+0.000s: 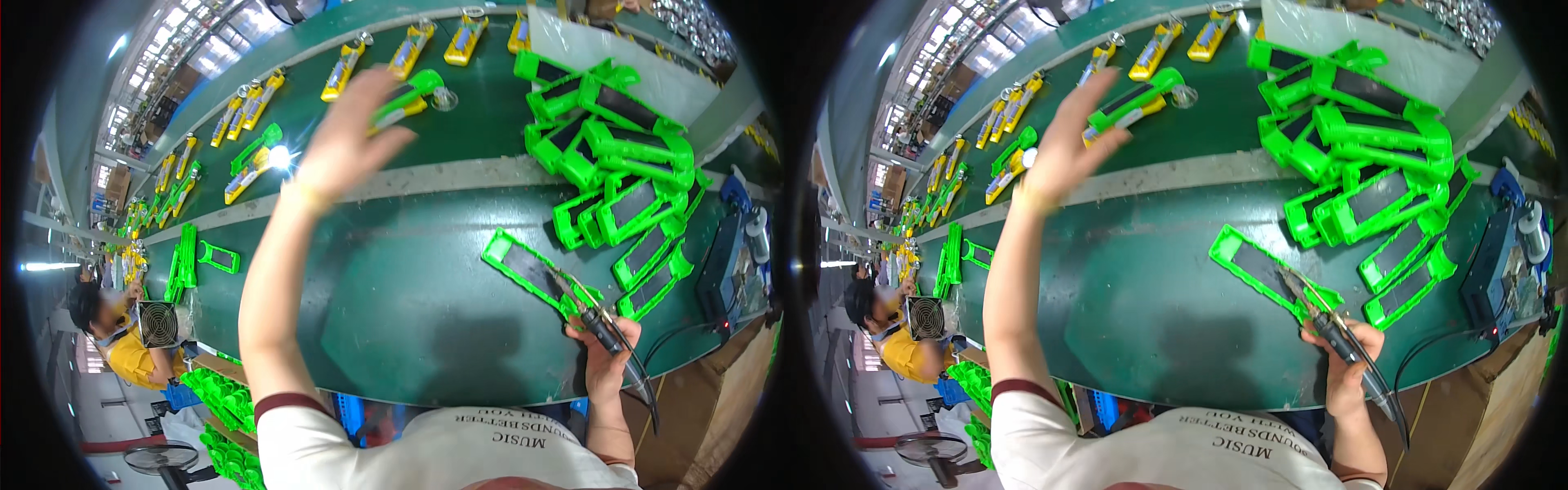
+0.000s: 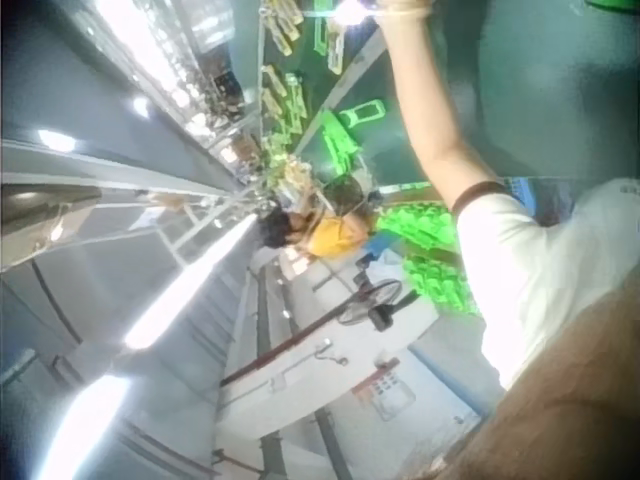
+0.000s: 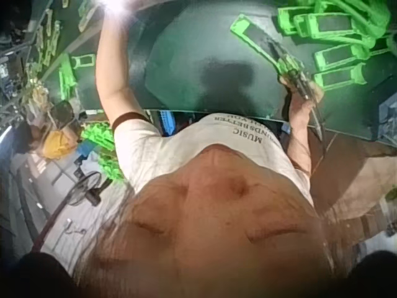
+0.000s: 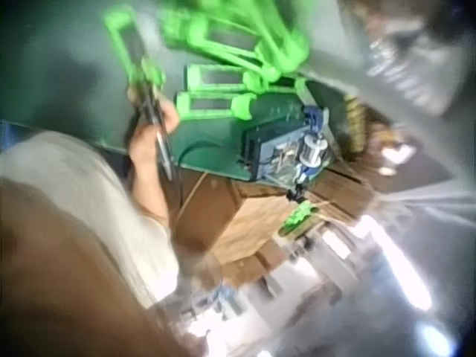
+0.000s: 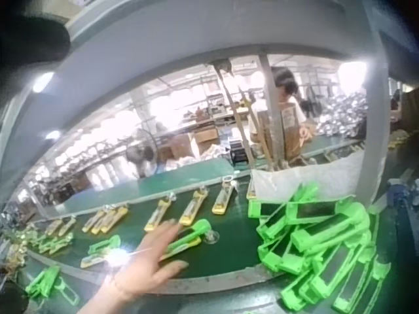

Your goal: Soldering wires and components inside plastic flashlight casings on an assembly line.

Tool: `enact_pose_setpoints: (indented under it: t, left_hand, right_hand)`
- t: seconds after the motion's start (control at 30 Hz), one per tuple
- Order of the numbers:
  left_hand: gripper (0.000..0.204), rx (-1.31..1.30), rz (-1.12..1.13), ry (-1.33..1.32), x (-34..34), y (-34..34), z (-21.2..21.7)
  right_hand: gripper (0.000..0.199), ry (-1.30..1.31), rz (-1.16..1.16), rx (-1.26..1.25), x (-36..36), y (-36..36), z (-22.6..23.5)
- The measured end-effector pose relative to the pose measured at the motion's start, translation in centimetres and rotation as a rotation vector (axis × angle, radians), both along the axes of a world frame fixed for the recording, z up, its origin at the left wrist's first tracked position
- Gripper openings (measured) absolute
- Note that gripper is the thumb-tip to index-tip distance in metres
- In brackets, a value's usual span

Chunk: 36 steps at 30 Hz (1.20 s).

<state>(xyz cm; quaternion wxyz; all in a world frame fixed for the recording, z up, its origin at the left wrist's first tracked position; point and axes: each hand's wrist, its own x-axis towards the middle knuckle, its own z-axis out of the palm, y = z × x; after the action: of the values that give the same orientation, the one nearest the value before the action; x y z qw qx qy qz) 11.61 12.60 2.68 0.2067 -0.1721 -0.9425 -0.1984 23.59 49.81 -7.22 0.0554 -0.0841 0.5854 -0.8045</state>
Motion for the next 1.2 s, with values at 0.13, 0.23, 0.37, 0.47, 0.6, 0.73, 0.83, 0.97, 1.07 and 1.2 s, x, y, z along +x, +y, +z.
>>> enact_pose_setpoints:
  t: [0.13, 0.23, 0.37, 0.47, 0.6, 0.73, 0.83, 0.97, 1.07, 1.2]
  left_hand:
    - [0.027, -0.173, -0.374, 0.548, 7.6, 13.0, 5.7]
    - [0.024, -0.168, -0.34, 0.544, 11.0, 12.3, 9.0]
    - [0.017, -0.187, -0.353, 0.473, 15.8, 14.0, 11.5]
    - [0.013, -0.169, -0.398, 0.401, 18.5, 11.4, 13.2]
    - [0.014, -0.268, -0.608, 0.813, 16.1, 12.3, 15.4]
    - [0.014, -0.241, -0.425, 0.697, 19.1, 11.1, 15.2]
    - [0.015, -0.228, -0.279, 0.589, 22.5, 11.1, 15.4]
    - [0.015, -0.2, -0.187, 0.446, 24.9, 11.6, 16.0]
    - [0.016, -0.145, -0.185, 0.337, 23.7, 11.3, 14.6]
    - [0.015, -0.185, -0.323, 0.428, 22.8, 11.1, 14.5]
  right_hand:
    - [0.054, -0.009, -0.097, 0.02, 0.7, 1.4, -2.1]
    - [0.053, -0.295, -0.035, 0.287, 0.4, 1.0, 0.4]
    - [0.053, 0.022, -0.04, -0.113, 0.0, 0.4, -0.6]
    - [0.052, 0.037, -0.011, -0.071, -0.1, 0.3, -0.5]
    - [0.052, 0.042, 0.015, -0.098, 0.1, 0.3, 0.0]
    - [0.051, 0.033, 0.007, -0.075, 0.2, -0.1, 0.0]
    - [0.036, -0.727, -0.604, 0.006, -2.2, 0.3, 0.4]
    - [0.05, -0.033, -0.017, -0.095, 0.5, -0.2, 0.7]
    - [0.047, 0.07, -0.01, -0.045, 0.1, 0.5, -0.4]
    - [0.041, 0.12, 0.031, -0.031, 0.1, 0.6, -0.2]
